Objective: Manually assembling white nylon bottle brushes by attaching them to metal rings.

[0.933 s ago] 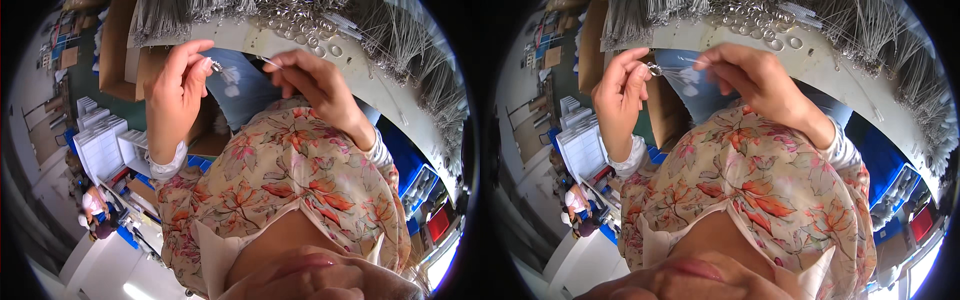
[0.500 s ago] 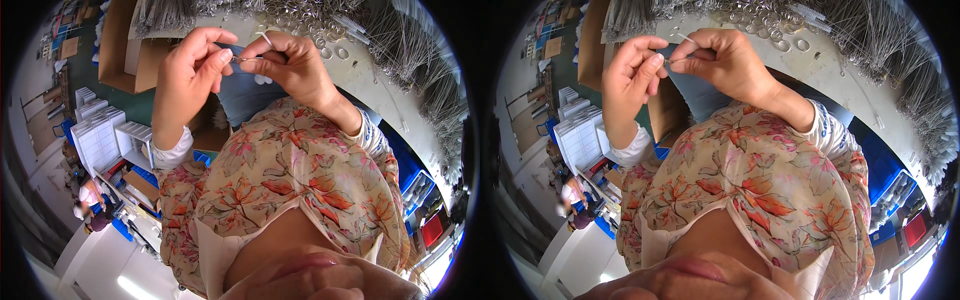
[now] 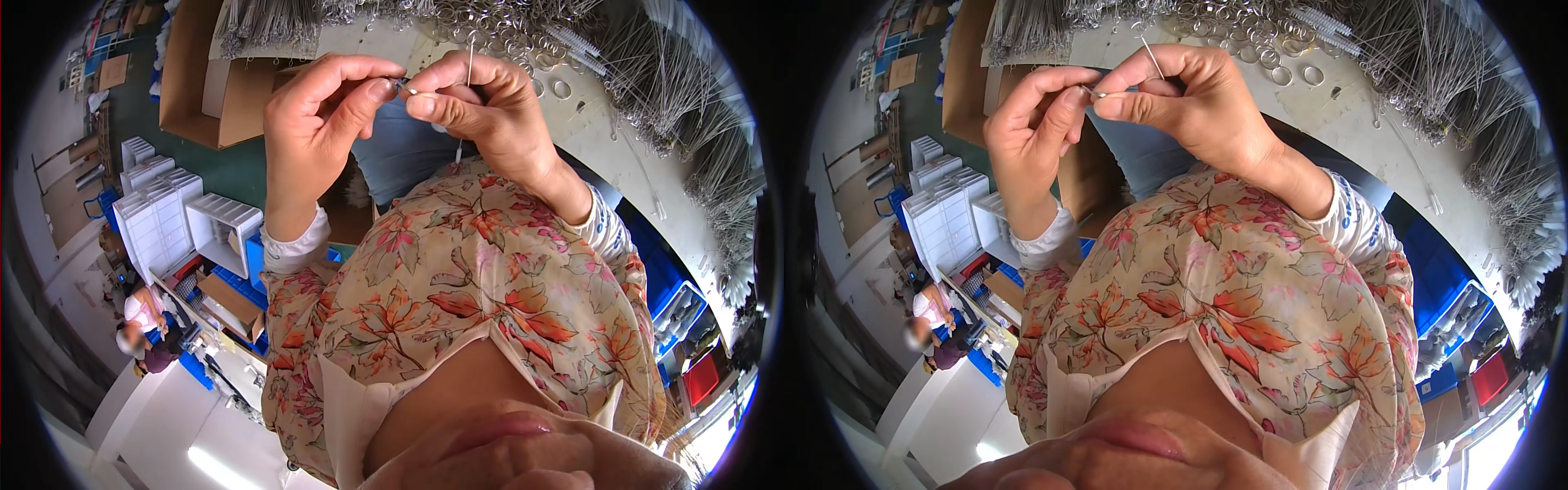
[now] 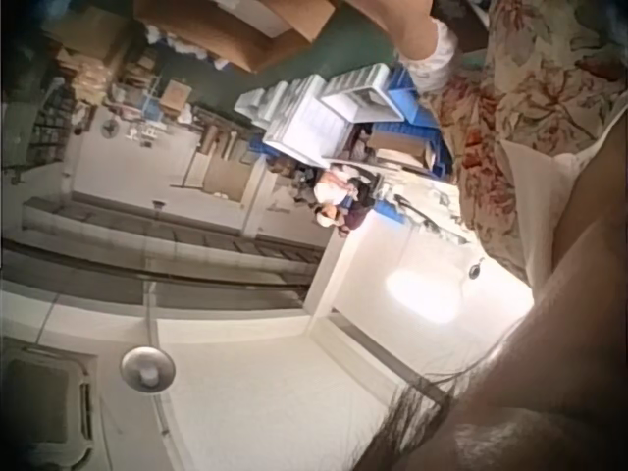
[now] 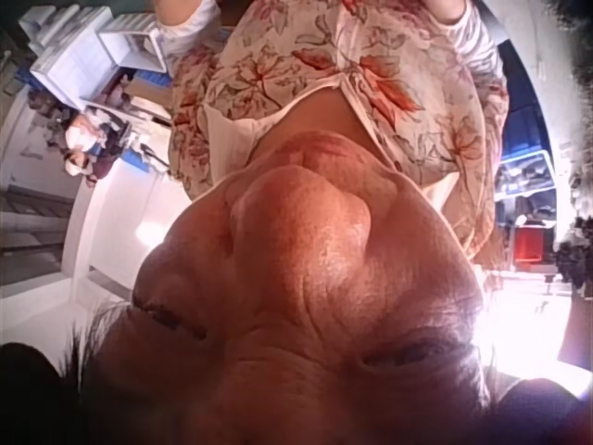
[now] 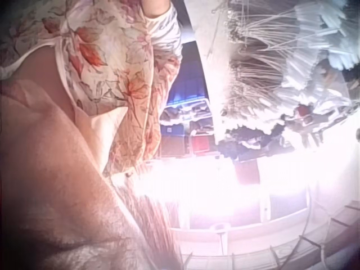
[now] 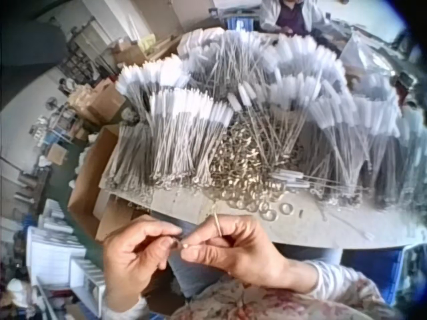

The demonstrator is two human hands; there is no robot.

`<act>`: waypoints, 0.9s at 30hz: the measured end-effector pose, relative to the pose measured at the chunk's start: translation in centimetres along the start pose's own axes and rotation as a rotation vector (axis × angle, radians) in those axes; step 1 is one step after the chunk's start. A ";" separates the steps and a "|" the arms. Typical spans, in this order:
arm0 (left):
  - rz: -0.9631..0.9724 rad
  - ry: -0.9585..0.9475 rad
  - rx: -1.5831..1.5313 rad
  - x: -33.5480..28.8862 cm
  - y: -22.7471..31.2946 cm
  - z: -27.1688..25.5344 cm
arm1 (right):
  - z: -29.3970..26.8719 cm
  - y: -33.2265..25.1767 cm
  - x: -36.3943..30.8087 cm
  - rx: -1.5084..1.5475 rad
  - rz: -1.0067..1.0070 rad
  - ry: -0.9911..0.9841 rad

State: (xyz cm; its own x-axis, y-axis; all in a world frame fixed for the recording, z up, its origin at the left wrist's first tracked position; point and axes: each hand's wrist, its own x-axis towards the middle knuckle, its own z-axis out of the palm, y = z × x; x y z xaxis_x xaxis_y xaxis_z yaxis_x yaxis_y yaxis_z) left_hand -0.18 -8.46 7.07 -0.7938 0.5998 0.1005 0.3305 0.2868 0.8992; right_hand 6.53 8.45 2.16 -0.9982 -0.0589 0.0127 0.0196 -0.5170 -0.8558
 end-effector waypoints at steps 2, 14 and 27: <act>-0.058 -0.022 -0.153 0.2 -0.5 0.1 | 0.1 0.1 0.0 0.004 -0.001 -0.019; 0.068 0.176 -0.413 0.4 -1.7 2.5 | -0.1 -1.0 -0.1 -0.695 -0.411 0.155; 0.085 0.340 -0.426 0.9 -1.8 4.5 | -0.4 0.9 0.6 -0.634 -0.687 0.167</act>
State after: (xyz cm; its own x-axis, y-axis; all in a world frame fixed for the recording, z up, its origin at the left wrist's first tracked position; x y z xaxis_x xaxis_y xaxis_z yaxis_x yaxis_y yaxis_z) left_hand 0.77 -5.06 3.60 -0.9168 0.3126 0.2484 0.2204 -0.1225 0.9677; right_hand 5.93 8.28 1.24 -0.7762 0.2339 0.5855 -0.5605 0.1695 -0.8107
